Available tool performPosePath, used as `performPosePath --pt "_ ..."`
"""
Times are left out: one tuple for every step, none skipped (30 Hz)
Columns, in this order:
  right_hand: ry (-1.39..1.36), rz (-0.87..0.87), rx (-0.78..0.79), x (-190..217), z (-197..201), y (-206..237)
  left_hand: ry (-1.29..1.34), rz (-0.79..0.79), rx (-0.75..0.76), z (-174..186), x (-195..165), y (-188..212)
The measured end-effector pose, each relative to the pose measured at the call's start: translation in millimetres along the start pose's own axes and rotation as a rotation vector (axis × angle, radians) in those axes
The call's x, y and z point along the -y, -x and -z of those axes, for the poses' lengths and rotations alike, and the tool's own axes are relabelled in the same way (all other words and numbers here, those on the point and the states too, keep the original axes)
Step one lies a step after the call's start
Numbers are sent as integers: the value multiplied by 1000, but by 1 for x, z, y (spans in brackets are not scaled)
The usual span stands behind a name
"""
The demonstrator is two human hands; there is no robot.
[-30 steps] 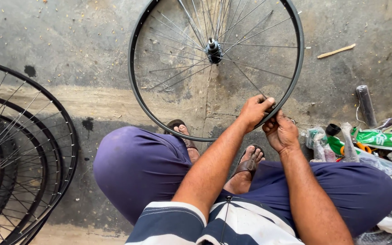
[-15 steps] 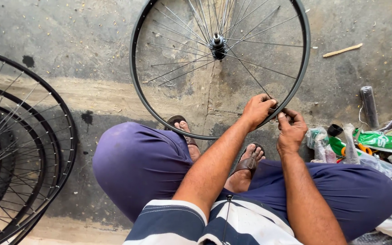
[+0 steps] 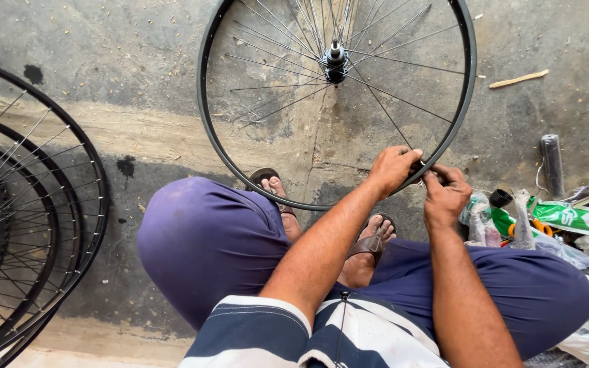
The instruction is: The person sits on the floor and repeatedly tightens the spokes of a bicycle wheel using a spoke wrench. They rotate the wheel to access different sections and continue adjusting the tension of the spokes throughout the clip.
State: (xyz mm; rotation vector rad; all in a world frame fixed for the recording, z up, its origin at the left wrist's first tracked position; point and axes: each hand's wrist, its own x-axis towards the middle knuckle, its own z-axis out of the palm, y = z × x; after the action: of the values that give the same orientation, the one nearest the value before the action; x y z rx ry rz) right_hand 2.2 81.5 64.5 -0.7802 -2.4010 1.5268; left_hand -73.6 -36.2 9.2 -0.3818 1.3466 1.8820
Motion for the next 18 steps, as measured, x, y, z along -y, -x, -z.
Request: performPosePath --pt "-157 -122 -21 -5 0 -2 -84 -33 -17 -1 2 -2" --pt "-318 -245 -38 -10 -1 -5 -171 -66 -38 -4 2 -2" --pt "-504 -374 -9 -12 0 -8 -261 -104 -68 -4 -1 -2" --pt "-694 -502 34 -12 3 -10 -366 -177 -113 -6 -4 -1" --pt "-886 -633 87 -12 -3 -10 -475 -249 -166 -8 -9 1" --pt "-889 -640 155 -10 -7 -11 -581 -244 -191 -13 -17 4" --pt "-890 -644 222 -7 -9 -12 -687 -236 -217 -12 -25 10" --pt "-759 -648 204 -3 -13 -13 -704 -232 -233 -6 -34 16" --pt "-627 -647 185 0 -17 -15 -719 -229 -249 -3 -43 25" --pt "-572 -640 171 3 -21 -18 -736 -226 -258 4 -54 30" --pt "-515 -636 146 5 -22 -21 -750 -309 -419 15 -68 30" --pt "-454 -636 113 5 -23 -24 -758 -390 -571 26 -81 29" --pt "-433 -621 90 4 -24 -26 -877 -438 -685 43 -92 27" --pt "-411 -607 64 2 -24 -28 -995 -484 -797 64 -103 24" --pt "-388 -596 32 -1 -23 -29 -1092 -597 -988 84 -114 19" --pt "-385 -590 16 -5 -22 -31 -1242 -675 -1151 105 -123 14" --pt "-380 -585 0 -8 -24 -31 -1389 -751 -1317 122 -130 11" --pt "-373 -580 -17 -12 -23 -32 -1441 -644 -1195 134 -133 9"
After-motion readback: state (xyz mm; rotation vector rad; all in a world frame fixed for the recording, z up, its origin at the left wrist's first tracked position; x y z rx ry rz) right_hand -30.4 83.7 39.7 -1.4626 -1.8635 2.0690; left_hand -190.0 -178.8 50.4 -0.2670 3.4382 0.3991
